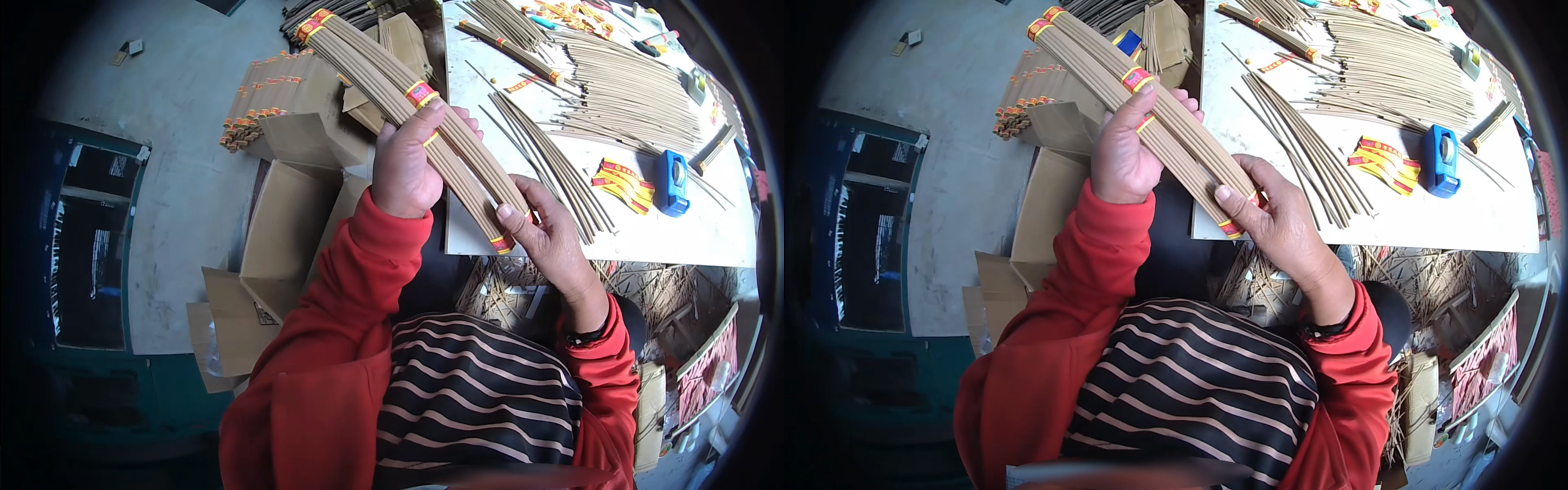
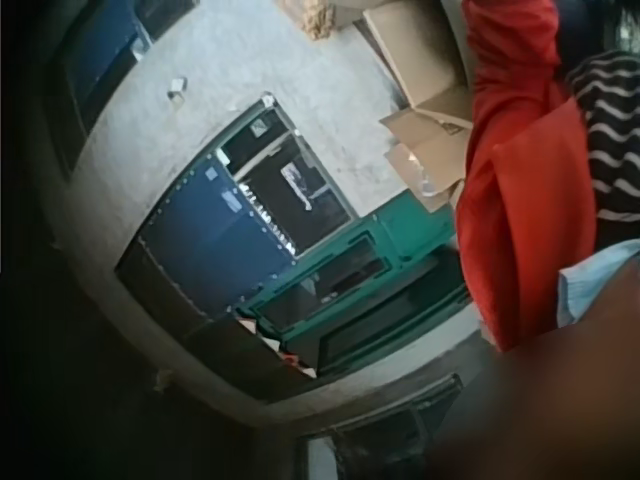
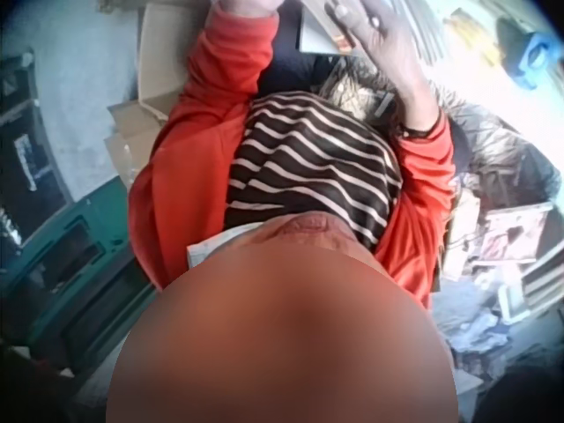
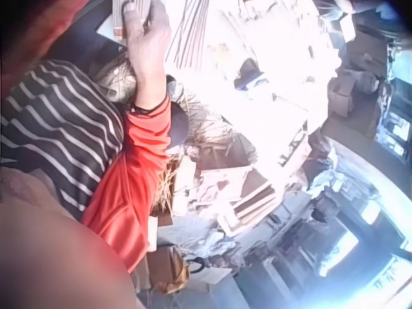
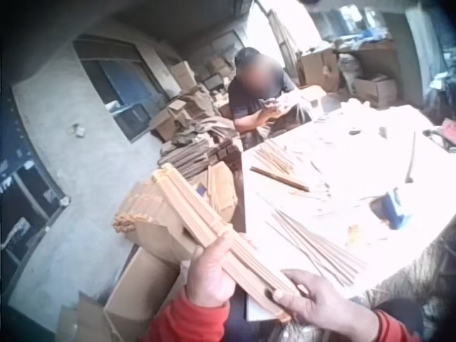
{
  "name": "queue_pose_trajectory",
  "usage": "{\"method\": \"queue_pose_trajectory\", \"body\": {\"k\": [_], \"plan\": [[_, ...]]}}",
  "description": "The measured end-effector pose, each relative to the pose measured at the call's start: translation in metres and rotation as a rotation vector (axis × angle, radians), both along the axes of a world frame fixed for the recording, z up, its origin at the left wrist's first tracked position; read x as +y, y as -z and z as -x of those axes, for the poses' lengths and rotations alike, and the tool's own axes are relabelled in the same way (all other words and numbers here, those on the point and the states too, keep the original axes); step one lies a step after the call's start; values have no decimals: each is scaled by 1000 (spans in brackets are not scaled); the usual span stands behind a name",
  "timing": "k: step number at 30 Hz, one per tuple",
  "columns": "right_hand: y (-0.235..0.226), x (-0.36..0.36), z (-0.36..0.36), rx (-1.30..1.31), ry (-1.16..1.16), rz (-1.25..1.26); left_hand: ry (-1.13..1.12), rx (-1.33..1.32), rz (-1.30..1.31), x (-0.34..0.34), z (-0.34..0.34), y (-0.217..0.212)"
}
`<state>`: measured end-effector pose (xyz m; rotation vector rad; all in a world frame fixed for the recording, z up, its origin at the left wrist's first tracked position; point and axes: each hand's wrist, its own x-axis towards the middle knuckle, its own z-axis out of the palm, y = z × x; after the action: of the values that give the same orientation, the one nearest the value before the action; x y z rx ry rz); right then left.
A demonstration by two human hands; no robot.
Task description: The person gathers thin wooden sticks from a table, aligns them into bundles, and wraps each bundle with a small paper label. They then place the finished bundles into a cardboard box. The process is repeated multiple times.
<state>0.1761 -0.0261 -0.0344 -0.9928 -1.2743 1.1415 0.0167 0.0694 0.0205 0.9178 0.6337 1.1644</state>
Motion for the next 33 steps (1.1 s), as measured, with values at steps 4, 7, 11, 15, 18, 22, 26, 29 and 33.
{"method": "queue_pose_trajectory", "body": {"k": [4, 7, 11, 15, 18, 22, 26, 29, 33], "plan": [[-12, 3, -11, 9, -121, 130, 23, 28, 50, -3, -11, 9], [0, 6, -6, -7, -174, 130, 58, 77, 82, -7, -19, 10], [8, 8, 1, -79, -136, 84, 57, 73, 85, -3, -20, 16], [3, 5, 3, -122, -119, 86, 44, 41, 71, -2, -21, 16], [7, 7, 4, -141, -99, 94, 41, 48, 47, 0, -23, 18], [18, 10, 7, -151, -28, 65, 20, 31, 31, 0, -25, 21], [26, 14, 7, -130, 41, 74, -78, 46, -8, 9, -21, 31], [36, 16, 10, -69, 40, 63, -120, 5, 54, 19, -19, 42], [35, 17, 12, 15, 11, 110, -153, 7, 69, 21, -17, 48]]}}
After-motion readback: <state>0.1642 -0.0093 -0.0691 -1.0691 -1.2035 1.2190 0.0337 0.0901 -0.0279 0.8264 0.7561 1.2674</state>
